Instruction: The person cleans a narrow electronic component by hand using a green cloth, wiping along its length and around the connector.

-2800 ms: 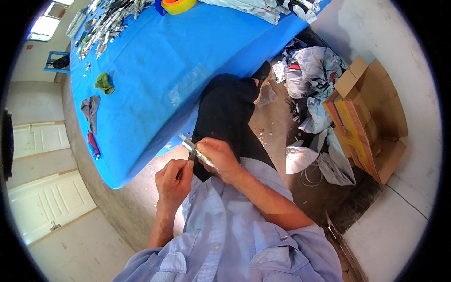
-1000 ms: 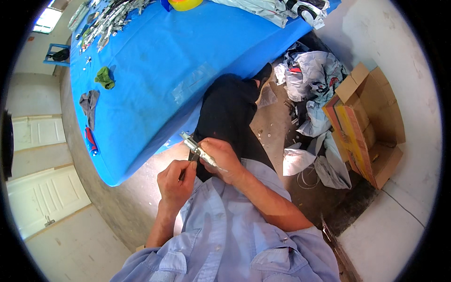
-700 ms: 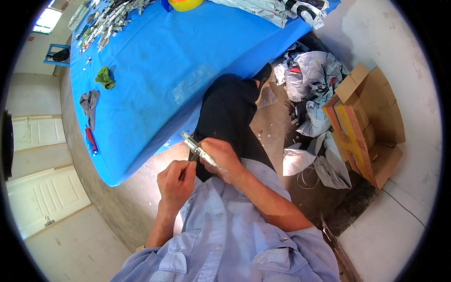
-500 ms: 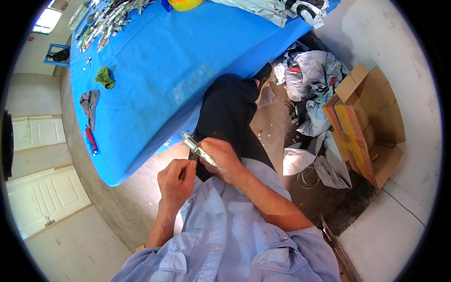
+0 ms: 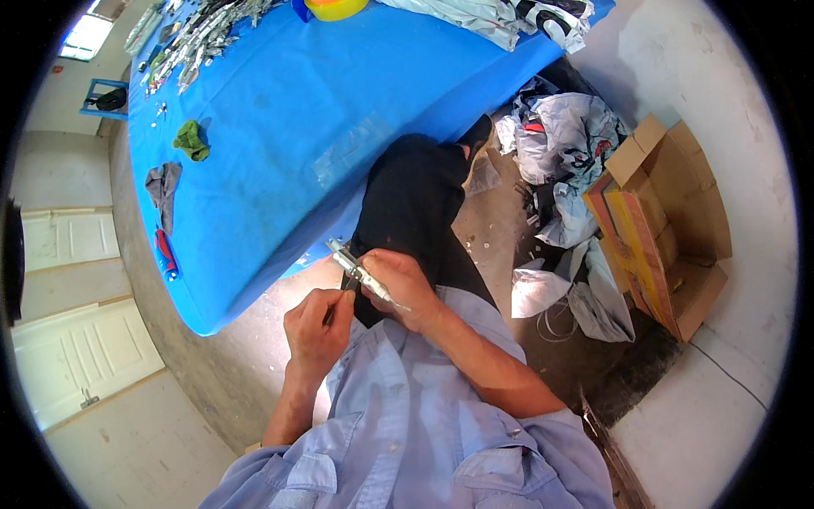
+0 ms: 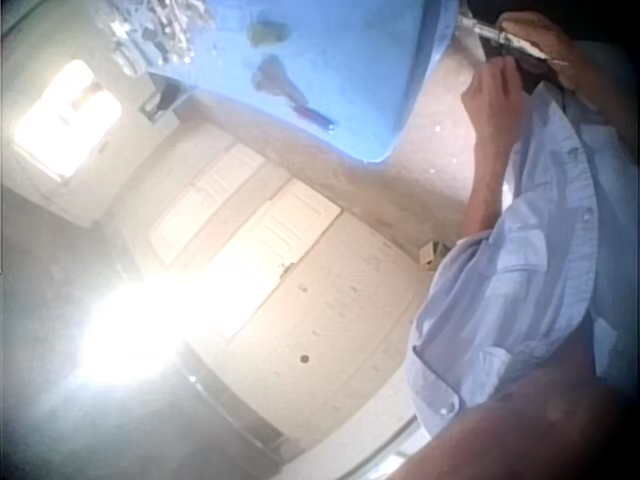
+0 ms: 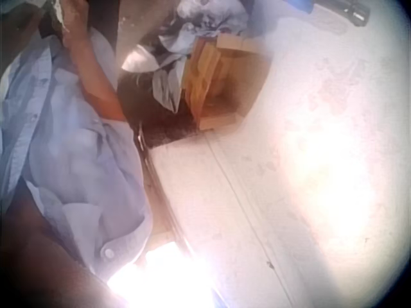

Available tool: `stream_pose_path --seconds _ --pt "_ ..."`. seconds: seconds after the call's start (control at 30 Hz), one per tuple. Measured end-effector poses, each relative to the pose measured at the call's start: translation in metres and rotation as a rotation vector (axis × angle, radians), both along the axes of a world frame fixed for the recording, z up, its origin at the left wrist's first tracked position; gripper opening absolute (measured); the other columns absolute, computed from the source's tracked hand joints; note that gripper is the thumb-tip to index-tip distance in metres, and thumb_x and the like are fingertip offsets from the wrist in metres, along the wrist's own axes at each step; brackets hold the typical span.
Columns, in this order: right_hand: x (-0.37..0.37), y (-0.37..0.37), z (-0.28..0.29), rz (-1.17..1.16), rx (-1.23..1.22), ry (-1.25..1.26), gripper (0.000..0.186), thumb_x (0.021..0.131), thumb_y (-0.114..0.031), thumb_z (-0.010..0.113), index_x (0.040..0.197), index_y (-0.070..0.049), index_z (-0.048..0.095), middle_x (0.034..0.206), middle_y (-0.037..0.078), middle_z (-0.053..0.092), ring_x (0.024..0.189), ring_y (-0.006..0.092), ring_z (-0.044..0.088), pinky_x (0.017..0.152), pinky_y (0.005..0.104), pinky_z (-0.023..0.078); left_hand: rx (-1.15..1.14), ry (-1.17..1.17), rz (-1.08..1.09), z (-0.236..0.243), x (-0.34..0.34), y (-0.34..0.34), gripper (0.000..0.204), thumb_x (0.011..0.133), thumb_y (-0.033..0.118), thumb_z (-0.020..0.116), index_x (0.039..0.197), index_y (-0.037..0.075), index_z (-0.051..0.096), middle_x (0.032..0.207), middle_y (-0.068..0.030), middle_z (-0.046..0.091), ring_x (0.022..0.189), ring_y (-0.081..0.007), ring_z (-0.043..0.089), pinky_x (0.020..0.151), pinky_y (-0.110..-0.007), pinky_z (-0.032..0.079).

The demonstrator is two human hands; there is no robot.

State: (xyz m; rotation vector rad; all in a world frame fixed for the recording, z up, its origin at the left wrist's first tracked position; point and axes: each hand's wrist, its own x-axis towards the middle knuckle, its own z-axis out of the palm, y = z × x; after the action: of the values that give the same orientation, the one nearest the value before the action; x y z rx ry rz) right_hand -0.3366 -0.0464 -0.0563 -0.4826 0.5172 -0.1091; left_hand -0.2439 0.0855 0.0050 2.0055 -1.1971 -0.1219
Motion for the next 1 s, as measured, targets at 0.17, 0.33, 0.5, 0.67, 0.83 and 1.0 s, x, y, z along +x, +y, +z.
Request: stream_pose_path --seconds 0.17,0.33,0.5,0.67,0.83,1.0 --pt "0.000 0.000 -0.001 0.011 0.007 -0.039 0.028 0.107 -0.026 0.054 0.102 -0.002 0.066 0.067 -0.002 0.052 0.051 0.0044 0.040 0.044 0.0214 0.028 0.001 0.011 0.008 0.000 -0.001 0.002 0.015 0.087 0.000 0.077 0.084 0.002 0.063 0.067 -0.0097 0.063 0.051 -0.0162 0.058 0.047 -0.030 0.043" --pt "0.000 0.000 -0.002 -0.005 0.003 -0.032 0.027 0.107 -0.026 0.054 0.102 -0.002 0.066 0.068 -0.002 0.053 0.051 0.0040 0.041 0.045 0.0210 0.027 0.010 0.036 0.005 0.003 -0.005 0.002 0.015 0.087 0.001 0.077 0.083 0.003 0.063 0.066 -0.0086 0.062 0.049 -0.0157 0.056 0.046 -0.030 0.042" --pt "0.000 0.001 0.000 -0.001 0.016 -0.028 0.027 0.107 -0.026 0.054 0.101 -0.003 0.066 0.069 -0.002 0.054 0.051 0.0037 0.041 0.045 0.0206 0.027 -0.010 0.032 0.000 -0.003 -0.006 0.002 0.014 0.087 0.001 0.077 0.083 0.003 0.064 0.066 -0.0080 0.062 0.049 -0.0151 0.056 0.046 -0.029 0.041" --pt "0.000 0.000 0.000 -0.007 -0.008 -0.023 0.027 0.107 -0.026 0.053 0.101 -0.003 0.066 0.069 -0.002 0.054 0.051 0.0038 0.041 0.045 0.0206 0.027 0.021 0.052 0.000 -0.001 -0.004 0.001 0.013 0.086 0.001 0.078 0.085 0.004 0.065 0.069 -0.0087 0.064 0.053 -0.0192 0.061 0.048 -0.032 0.045" --pt "0.000 0.000 0.001 0.011 -0.003 0.007 0.028 0.107 -0.026 0.053 0.102 -0.002 0.066 0.068 -0.002 0.053 0.051 0.0041 0.041 0.044 0.0210 0.027 0.005 0.037 0.013 -0.007 -0.007 0.003 0.013 0.086 0.001 0.077 0.085 0.004 0.065 0.069 -0.0086 0.065 0.054 -0.0202 0.062 0.048 -0.033 0.046" --pt "0.001 -0.001 0.006 0.013 -0.006 0.025 0.029 0.107 -0.027 0.053 0.103 -0.002 0.066 0.067 -0.002 0.053 0.051 0.0043 0.041 0.044 0.0212 0.026 0.004 0.024 -0.049 -0.003 -0.008 0.001 0.015 0.087 0.001 0.077 0.082 0.004 0.063 0.067 -0.0082 0.063 0.051 -0.0168 0.059 0.047 -0.031 0.043"
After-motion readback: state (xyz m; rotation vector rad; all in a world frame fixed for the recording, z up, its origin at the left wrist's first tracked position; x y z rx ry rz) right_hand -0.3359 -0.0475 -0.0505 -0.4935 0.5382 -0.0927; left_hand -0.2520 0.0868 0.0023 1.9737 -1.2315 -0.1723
